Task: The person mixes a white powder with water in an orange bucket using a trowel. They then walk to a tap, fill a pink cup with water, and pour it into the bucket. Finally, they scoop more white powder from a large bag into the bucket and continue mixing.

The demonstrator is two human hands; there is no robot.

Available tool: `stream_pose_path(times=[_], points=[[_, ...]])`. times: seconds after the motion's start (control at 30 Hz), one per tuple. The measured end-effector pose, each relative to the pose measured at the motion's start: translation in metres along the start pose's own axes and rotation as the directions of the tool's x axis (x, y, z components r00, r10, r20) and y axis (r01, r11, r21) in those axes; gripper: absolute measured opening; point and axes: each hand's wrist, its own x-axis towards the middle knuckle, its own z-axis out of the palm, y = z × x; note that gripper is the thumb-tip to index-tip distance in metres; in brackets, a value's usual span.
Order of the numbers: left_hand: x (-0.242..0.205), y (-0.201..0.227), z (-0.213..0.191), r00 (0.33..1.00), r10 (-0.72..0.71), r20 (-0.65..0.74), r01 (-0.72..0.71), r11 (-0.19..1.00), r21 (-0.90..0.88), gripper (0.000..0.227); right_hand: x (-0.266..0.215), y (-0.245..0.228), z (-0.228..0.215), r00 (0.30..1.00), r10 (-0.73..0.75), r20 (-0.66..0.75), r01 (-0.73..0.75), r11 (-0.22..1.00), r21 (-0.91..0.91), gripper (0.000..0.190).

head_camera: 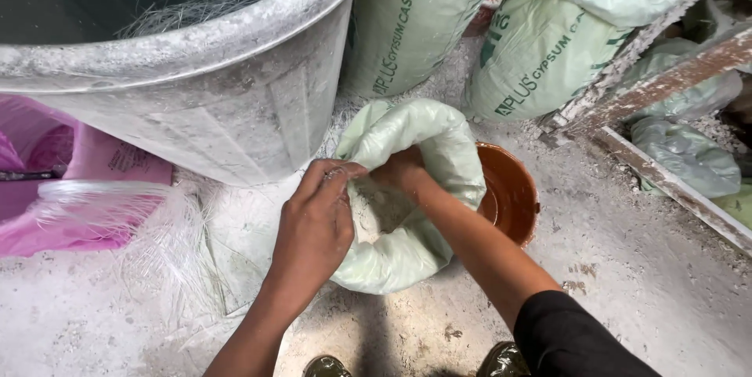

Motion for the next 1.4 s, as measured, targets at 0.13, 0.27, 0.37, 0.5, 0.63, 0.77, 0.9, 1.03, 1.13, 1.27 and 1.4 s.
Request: stream_pose_path(times=[0.13, 0.27, 0.37, 0.5, 0.63, 0.77, 0.9, 1.03, 1.13, 1.27, 1.4], points=[[-0.004, -0.003, 0.001, 0.992, 0.08, -0.098, -0.073, 0.995, 0.069, 0.039, 0.027, 0.023, 0.06, 0.997, -0.077, -0.006, 0.077, 0.994, 0.072, 0.059], [-0.006, -0.005, -0.004, 0.986, 0.076, -0.149, -0.061, 0.993, 0.104, 0.034, 0.082, 0.071, 0.19, 0.904, -0.201, 0.378, 0.141, 0.973, 0.181, 0.068], [0.002, -0.042, -0.003, 0.983, 0.028, -0.179, -0.007, 0.993, 0.117, 0.029, 0.054, 0.077, 0.166, 0.916, -0.196, 0.35, 0.146, 0.976, 0.162, 0.067], [0.009, -0.053, -0.013, 0.948, 0.034, -0.317, -0.003, 0.995, 0.097, 0.026, 0.046, 0.062, 0.126, 0.923, -0.194, 0.332, 0.156, 0.978, 0.137, 0.063], [0.007, -0.03, -0.003, 0.974, 0.127, -0.188, -0.1, 0.984, 0.146, 0.031, 0.042, 0.025, 0.089, 0.926, -0.204, 0.317, 0.169, 0.977, 0.133, 0.06], [0.004, -0.006, 0.003, 0.995, 0.097, -0.016, -0.096, 0.994, 0.06, 0.036, 0.047, -0.009, 0.066, 0.927, -0.217, 0.306, 0.19, 0.975, 0.116, 0.057], [0.006, -0.004, 0.0, 0.998, 0.046, -0.05, -0.044, 0.998, 0.041, 0.032, 0.026, -0.027, 0.033, 0.935, -0.226, 0.275, 0.208, 0.974, 0.091, 0.054], [0.008, -0.007, -0.002, 0.993, 0.041, -0.111, -0.034, 0.997, 0.064, 0.032, 0.008, -0.019, 0.029, 0.873, -0.233, 0.428, 0.21, 0.973, 0.101, 0.054], [0.009, -0.011, -0.003, 0.992, 0.057, -0.112, -0.046, 0.994, 0.1, 0.028, -0.015, -0.017, -0.02, 0.85, -0.2, 0.487, 0.163, 0.98, 0.119, 0.059], [0.027, 0.036, -0.016, 0.684, -0.689, 0.24, 0.559, 0.706, 0.434, 0.069, 0.068, 0.061, 0.058, 0.892, -0.29, -0.346, 0.339, 0.937, 0.088, 0.051], [0.001, 0.003, -0.003, 0.745, -0.588, 0.315, 0.409, 0.776, 0.48, 0.077, 0.026, 0.049, 0.067, 0.877, -0.243, -0.414, 0.311, 0.945, 0.104, 0.057]])
